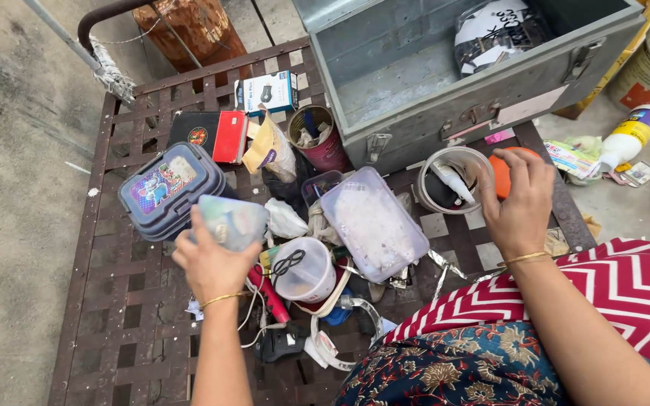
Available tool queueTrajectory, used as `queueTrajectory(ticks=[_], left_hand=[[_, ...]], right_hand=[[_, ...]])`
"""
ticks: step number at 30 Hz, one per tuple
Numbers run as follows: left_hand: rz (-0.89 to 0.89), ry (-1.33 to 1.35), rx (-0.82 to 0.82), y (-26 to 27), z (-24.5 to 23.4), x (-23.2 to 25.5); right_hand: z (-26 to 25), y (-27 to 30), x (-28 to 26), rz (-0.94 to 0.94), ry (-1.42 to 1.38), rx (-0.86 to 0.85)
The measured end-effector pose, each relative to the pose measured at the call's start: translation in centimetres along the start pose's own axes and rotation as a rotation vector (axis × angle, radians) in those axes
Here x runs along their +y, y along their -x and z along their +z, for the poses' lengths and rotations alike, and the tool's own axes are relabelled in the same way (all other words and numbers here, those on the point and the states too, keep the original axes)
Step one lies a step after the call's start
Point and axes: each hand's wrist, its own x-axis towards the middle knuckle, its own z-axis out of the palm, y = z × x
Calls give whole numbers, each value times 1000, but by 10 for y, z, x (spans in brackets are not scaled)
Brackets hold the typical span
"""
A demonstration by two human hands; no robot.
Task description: Organizing various electronic components and household items from a large metal trunk and several boxes.
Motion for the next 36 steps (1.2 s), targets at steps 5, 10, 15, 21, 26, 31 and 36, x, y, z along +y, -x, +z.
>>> queueTrajectory(ticks=[5, 10, 15, 21, 26, 31, 36], left_hand=[[-124, 30, 20, -3, 26, -52], [-128, -14, -148, -26, 79, -45], [-133, -24, -320, -52, 91, -48], [-94, -73, -253, -49, 75, -42], [-215, -149, -146, -63, 85, -74], [-23, -155, -196, -87, 95, -74], [138, -346, -84, -57, 76, -3]], right_hand=[[1, 21, -37, -184, -164, -354], [64, 58, -62, -218, 14, -589], [96, 63, -34, -29, 209, -688], [94, 64, -11, 467, 11, -1025], [63, 56, -12, 481, -73, -984], [36, 48, -11, 710, -400, -1117], [-22, 17, -28, 702, -649, -1073]])
